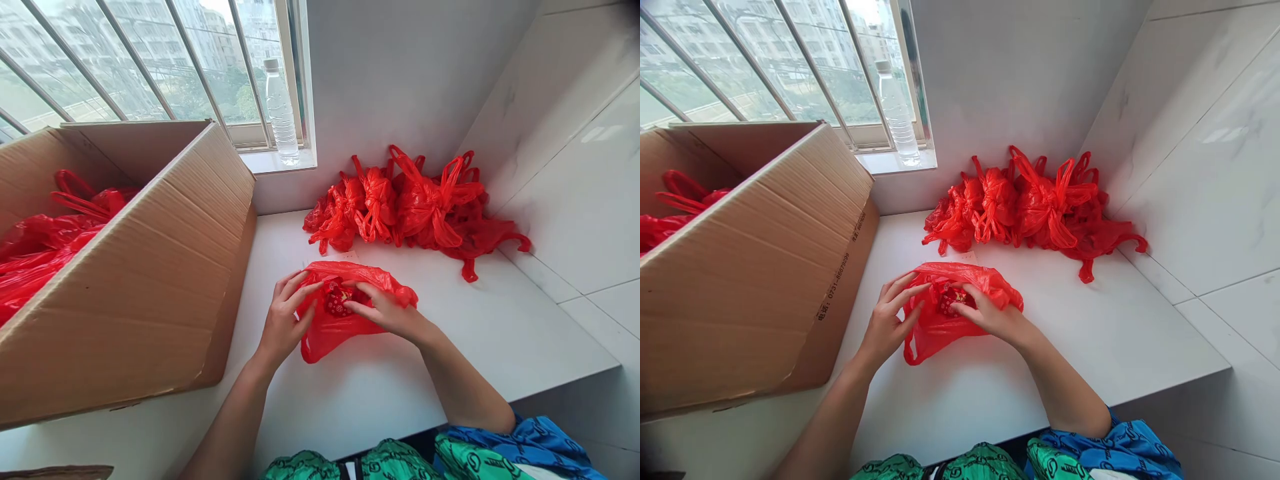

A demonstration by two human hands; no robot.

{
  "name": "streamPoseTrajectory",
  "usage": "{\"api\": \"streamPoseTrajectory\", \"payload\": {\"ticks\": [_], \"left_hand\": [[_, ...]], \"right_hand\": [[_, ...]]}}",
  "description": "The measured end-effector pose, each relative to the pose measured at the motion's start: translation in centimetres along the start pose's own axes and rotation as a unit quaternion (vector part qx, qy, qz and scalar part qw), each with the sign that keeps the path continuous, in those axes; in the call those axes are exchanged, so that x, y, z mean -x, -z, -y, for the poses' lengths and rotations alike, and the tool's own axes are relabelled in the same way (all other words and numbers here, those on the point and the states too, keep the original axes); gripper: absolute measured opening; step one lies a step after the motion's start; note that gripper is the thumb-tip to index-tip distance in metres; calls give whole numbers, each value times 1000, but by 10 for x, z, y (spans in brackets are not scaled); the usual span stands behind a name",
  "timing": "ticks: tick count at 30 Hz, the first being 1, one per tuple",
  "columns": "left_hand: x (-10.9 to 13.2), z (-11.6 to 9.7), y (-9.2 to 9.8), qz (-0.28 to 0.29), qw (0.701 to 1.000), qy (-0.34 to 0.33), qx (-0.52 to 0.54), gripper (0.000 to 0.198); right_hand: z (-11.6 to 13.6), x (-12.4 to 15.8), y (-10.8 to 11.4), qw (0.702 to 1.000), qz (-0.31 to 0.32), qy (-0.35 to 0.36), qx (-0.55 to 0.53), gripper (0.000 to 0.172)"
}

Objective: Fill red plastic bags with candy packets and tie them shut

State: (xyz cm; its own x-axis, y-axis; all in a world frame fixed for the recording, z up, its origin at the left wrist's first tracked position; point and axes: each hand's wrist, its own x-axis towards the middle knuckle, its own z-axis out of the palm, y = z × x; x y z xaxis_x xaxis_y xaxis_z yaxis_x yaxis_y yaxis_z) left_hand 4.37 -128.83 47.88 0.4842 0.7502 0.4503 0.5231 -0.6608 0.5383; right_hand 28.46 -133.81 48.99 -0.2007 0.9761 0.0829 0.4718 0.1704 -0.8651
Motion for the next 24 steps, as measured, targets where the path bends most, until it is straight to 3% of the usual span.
{"api": "streamPoseTrajectory", "payload": {"ticks": [2, 4, 7, 9, 11, 13, 16, 18, 21, 24], "left_hand": [[-2, -2, 4, -30, 999, -9, 12, 31], [-1, -8, 11, -67, 997, -5, 27, 26], [9, -19, 26, -114, 990, 62, 53, 25], [24, -24, 38, -105, 983, 143, 55, 31], [40, -26, 47, -35, 975, 217, 26, 35], [54, -28, 50, 81, 961, 264, -22, 38], [63, -33, 44, 221, 936, 268, -56, 39], [60, -38, 40, 245, 938, 241, -39, 37], [49, -42, 42, 206, 957, 203, 23, 34], [35, -45, 58, 118, 969, 195, 99, 31]], "right_hand": [[16, 8, 19, 996, 74, 19, -50, 34], [29, 20, 40, 992, 76, 46, -92, 28], [39, 44, 67, 992, -63, 73, -84, 18], [40, 60, 76, 982, -164, 87, -27, 21], [39, 70, 77, 971, -212, 89, 60, 24], [37, 74, 69, 960, -212, 80, 165, 35], [32, 68, 52, 929, -189, 62, 311, 58], [30, 61, 46, 908, -184, 49, 373, 54], [33, 52, 53, 896, -192, 28, 398, 26], [43, 49, 76, 918, -202, 24, 340, 12]]}}
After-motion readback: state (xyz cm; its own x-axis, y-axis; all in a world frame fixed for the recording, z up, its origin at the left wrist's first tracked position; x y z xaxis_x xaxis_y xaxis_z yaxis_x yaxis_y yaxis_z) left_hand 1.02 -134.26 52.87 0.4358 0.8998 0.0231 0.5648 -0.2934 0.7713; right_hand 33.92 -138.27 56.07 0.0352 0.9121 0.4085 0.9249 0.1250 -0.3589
